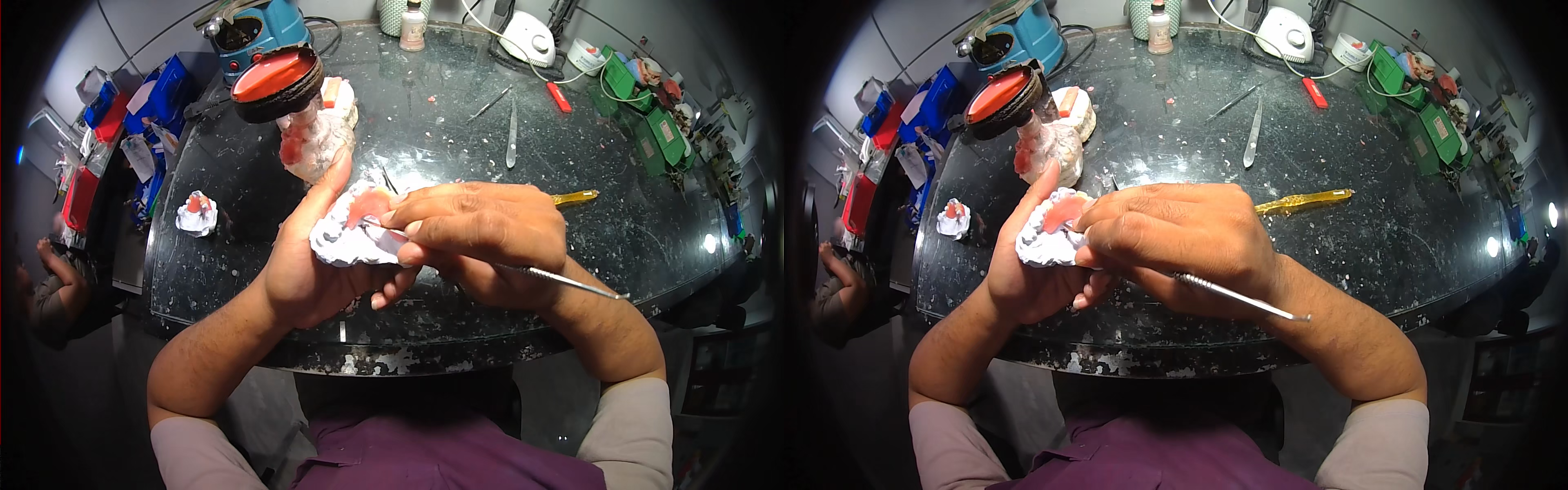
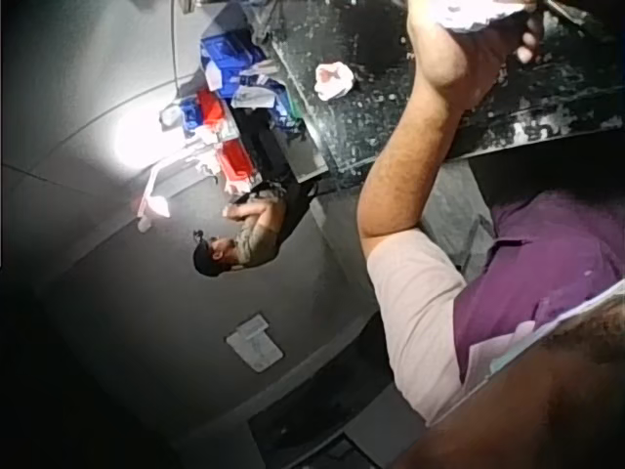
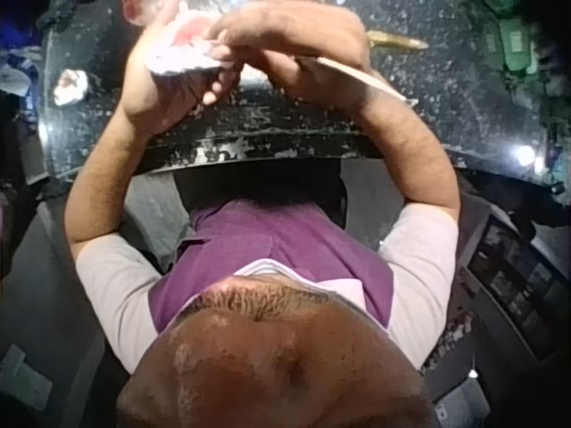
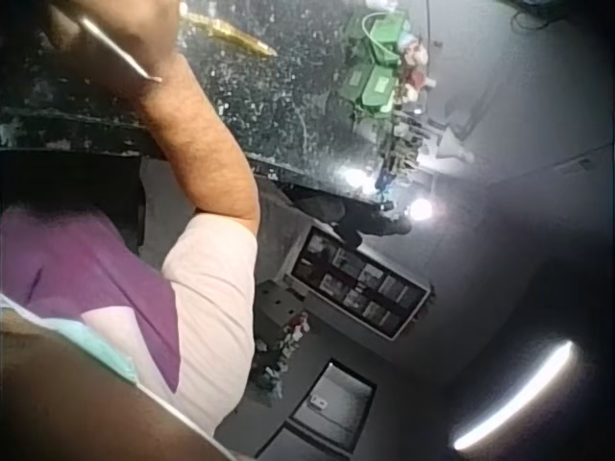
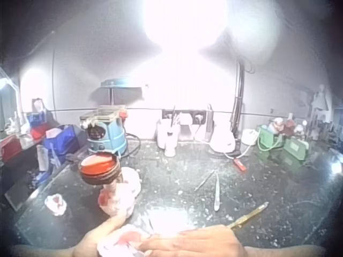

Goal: The person uses a metal carving tool to shape and refine the pink wax on a white dental prosthetic model held in one hand, while other models and tools rest on the dark workbench.

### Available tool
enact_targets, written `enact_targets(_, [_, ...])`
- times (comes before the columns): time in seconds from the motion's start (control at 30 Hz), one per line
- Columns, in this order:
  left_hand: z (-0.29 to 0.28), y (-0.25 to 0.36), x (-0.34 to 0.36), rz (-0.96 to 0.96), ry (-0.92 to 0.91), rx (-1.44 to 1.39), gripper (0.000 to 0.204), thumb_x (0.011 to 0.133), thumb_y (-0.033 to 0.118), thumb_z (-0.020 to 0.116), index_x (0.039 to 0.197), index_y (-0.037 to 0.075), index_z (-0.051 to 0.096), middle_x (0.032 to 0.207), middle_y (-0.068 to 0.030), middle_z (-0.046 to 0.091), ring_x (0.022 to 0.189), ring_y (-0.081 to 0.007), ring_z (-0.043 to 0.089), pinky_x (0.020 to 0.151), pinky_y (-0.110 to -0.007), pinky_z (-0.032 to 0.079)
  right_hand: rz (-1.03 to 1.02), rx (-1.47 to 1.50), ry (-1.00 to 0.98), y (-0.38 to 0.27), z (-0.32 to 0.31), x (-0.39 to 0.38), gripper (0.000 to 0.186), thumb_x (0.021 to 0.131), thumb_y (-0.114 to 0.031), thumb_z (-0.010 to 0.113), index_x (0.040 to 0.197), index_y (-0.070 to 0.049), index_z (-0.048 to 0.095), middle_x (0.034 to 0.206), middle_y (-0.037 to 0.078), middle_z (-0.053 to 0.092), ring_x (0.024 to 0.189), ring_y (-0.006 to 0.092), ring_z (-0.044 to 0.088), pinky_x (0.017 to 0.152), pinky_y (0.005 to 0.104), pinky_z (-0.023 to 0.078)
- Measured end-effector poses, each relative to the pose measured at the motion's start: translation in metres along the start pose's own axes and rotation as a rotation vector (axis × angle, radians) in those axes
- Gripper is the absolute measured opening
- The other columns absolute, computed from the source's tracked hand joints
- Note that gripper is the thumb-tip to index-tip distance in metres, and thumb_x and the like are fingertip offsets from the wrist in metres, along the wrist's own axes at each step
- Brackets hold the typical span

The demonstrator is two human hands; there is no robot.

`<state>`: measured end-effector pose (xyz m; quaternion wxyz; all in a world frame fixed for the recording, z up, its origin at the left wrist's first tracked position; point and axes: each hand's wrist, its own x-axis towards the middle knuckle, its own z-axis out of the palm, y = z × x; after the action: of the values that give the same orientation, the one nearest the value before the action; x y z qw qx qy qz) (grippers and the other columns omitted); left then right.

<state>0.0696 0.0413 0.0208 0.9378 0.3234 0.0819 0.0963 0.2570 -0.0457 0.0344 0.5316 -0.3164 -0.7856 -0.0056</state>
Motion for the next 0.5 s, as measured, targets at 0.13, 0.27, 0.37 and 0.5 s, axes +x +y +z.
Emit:
enact_targets(0.13, [-0.0008,0.0009,0.0007,0.005,0.008,0.012,0.078,0.101,0.066,0.018,0.107,0.003,0.062,0.086,-0.0115,0.069,0.069,-0.0223,0.063,0.056,-0.031,0.05,0.02,0.021,-0.002,0.0005,-0.0002,0.0006,0.017,0.077,-0.002,0.078,0.089,-0.004,0.067,0.087,0.01,0.073,0.081,0.0246,0.074,0.071,0.0338,0.06])
enact_targets(0.27, [-0.0004,-0.0005,0.0019,0.029,0.015,0.011,0.077,0.101,0.066,0.018,0.106,0.003,0.062,0.086,-0.0115,0.069,0.068,-0.0223,0.064,0.056,-0.031,0.05,0.022,0.005,-0.005,0.001,-0.0005,0.001,0.017,0.078,-0.003,0.079,0.089,-0.004,0.067,0.087,0.01,0.073,0.081,0.0256,0.074,0.071,0.0336,0.06])
enact_targets(0.37, [-0.0003,-0.0015,0.002,0.059,0.046,0.015,0.076,0.101,0.065,0.019,0.105,0.003,0.062,0.087,-0.0113,0.069,0.068,-0.0222,0.064,0.056,-0.031,0.051,0.006,-0.032,-0.011,0.0004,-0.0008,0.002,0.017,0.077,-0.003,0.079,0.089,-0.004,0.067,0.089,0.011,0.072,0.081,0.026,0.073,0.07,0.0331,0.06])
enact_targets(0.5, [-0.0021,-0.001,0.0027,0.079,0.065,0.043,0.074,0.101,0.064,0.02,0.104,0.003,0.062,0.087,-0.0113,0.069,0.068,-0.0221,0.064,0.056,-0.031,0.051,-0.001,-0.114,-0.039,0.0008,-0.0021,0.0009,0.018,0.077,-0.002,0.078,0.09,-0.004,0.066,0.093,0.011,0.072,0.08,0.0256,0.073,0.067,0.0329,0.06])
